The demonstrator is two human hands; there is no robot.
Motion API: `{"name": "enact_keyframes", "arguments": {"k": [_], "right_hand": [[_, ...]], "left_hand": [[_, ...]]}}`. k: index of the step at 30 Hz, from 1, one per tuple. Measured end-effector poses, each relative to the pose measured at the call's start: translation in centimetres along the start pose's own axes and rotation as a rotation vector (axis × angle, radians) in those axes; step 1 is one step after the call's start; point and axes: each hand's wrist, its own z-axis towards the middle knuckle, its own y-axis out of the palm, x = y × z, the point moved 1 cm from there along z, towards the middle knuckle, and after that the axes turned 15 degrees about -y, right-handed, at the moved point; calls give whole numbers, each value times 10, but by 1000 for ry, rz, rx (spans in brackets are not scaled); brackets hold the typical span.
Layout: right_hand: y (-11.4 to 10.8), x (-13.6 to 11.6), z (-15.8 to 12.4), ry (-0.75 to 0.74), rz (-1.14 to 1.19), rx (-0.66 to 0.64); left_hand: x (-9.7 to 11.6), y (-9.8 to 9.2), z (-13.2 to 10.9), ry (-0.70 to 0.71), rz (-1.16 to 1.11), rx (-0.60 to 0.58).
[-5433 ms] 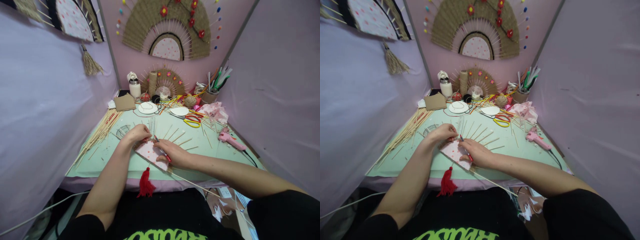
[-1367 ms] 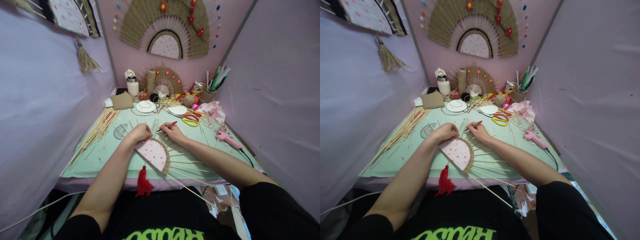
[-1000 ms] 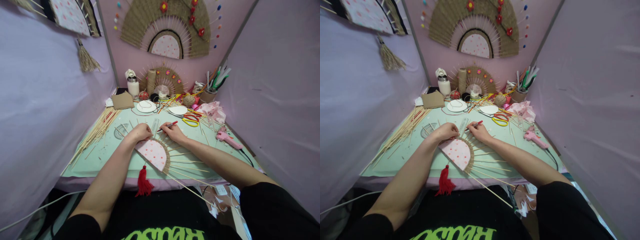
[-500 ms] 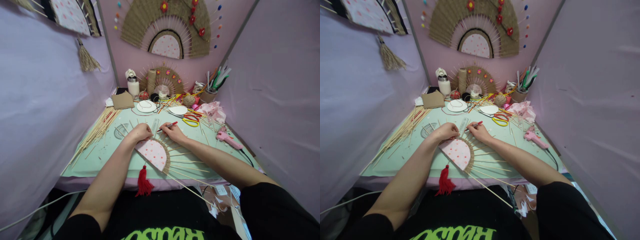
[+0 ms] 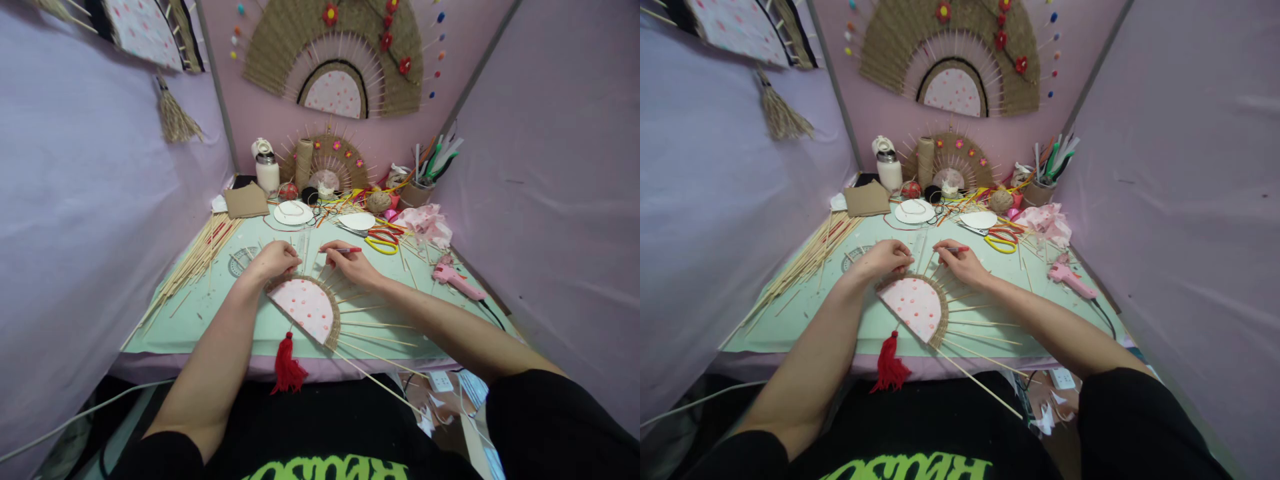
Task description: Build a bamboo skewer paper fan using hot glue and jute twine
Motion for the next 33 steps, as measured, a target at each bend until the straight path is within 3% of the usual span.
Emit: {"name": "enact_keyframes", "arguments": {"k": [6,9,18,33], "right_hand": [[7,-24,-27,-310,-185,-419],[16,-34,-41,-429,-218,-538],[39,-47,-62,-383,-277,-470],[39,-48,-62,-375,-298,-433]], "left_hand": [[-4,-9,1,2,38,39],[-6,-7,3,-15,85,21],[-1,-2,-3,-59,80,-65],[-7,2,5,-101,81,-92]]}}
